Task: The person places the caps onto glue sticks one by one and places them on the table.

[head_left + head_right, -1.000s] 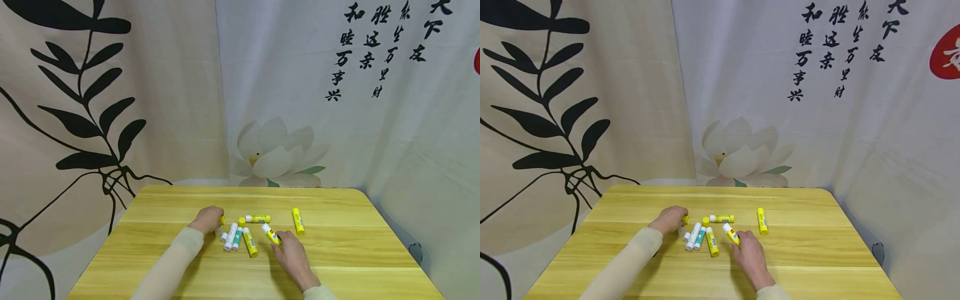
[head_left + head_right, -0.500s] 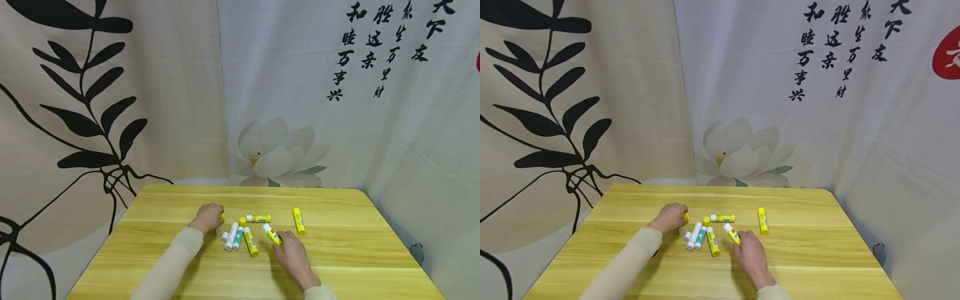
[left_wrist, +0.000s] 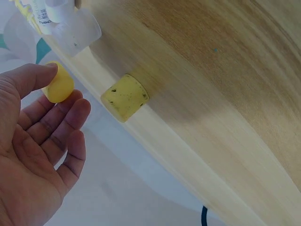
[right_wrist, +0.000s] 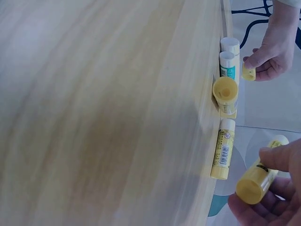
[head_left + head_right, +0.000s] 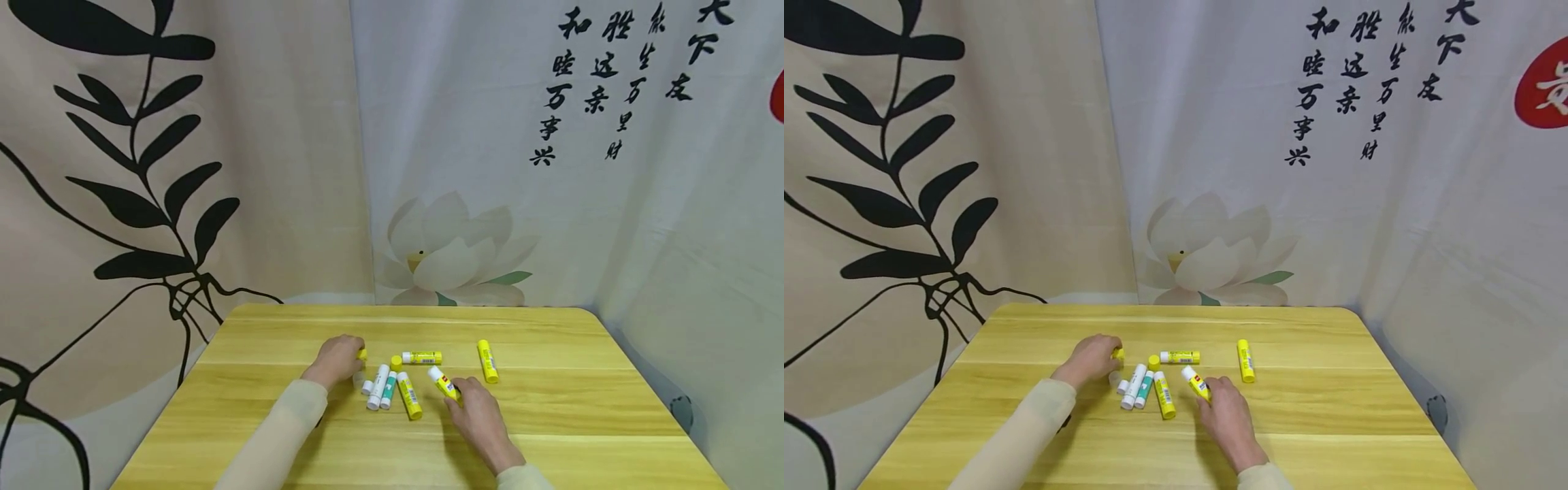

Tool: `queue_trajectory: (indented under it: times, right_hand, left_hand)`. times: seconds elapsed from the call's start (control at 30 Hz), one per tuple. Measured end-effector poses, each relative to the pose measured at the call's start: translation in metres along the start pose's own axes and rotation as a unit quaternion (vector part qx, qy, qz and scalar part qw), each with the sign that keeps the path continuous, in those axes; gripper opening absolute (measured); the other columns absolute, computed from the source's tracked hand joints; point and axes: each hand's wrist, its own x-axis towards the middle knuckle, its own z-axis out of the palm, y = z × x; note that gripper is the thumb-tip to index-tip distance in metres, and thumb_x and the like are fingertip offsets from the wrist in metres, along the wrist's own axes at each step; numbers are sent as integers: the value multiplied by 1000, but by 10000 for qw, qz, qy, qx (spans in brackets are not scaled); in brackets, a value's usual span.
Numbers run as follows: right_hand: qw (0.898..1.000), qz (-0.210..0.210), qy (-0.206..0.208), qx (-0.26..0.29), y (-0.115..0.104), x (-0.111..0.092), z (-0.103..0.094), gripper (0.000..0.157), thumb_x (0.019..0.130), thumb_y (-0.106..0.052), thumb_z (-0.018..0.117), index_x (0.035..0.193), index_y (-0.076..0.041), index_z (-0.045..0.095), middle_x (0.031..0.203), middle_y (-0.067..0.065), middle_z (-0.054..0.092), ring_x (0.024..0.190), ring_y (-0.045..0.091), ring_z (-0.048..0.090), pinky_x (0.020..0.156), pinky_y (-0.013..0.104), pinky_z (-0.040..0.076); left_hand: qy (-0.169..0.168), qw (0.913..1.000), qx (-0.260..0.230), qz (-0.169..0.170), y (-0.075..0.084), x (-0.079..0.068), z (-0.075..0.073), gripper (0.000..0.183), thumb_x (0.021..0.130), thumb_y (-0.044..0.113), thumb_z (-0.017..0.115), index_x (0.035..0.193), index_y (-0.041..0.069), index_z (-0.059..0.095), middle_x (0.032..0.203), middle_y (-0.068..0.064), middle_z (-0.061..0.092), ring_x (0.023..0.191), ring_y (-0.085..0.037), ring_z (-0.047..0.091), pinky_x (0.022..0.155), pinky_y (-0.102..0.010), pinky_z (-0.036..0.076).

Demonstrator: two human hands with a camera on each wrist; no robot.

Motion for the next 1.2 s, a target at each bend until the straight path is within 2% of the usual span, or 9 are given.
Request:
queue_trajectory:
  times: [0.4,0.73,1.0,1.2]
  right_hand:
    - [10000,-20,-42,-4,3,3,0,30,84,-11,78,111,0,69,92,5,62,78,16,59,69,39,52]
    - [9999,-129,-90,-37,7,5,-3,33,84,-13,77,113,2,68,94,7,63,78,15,59,67,36,52]
    - [9997,-178,-181,9,8,6,-2,34,86,-12,77,115,1,68,98,8,64,81,16,61,69,37,53]
    - [9995,-294,-95,-30,7,7,-3,35,85,-12,77,115,1,68,96,7,64,80,15,60,69,36,53]
  left_hand:
    - [-57,9997,-225,-84,11,-12,-5,28,87,15,74,112,5,69,105,-7,70,93,-22,65,82,-40,54]
    - [215,9990,-363,140,25,-20,-7,31,85,15,73,114,4,69,110,-10,69,99,-26,65,84,-42,53]
    - [392,9978,-449,306,32,-26,-7,31,85,15,74,113,3,69,102,-8,68,91,-22,65,80,-40,53]
    - [452,9972,-396,444,37,-30,-9,31,89,18,73,116,4,69,106,-7,69,94,-21,65,80,-38,54]
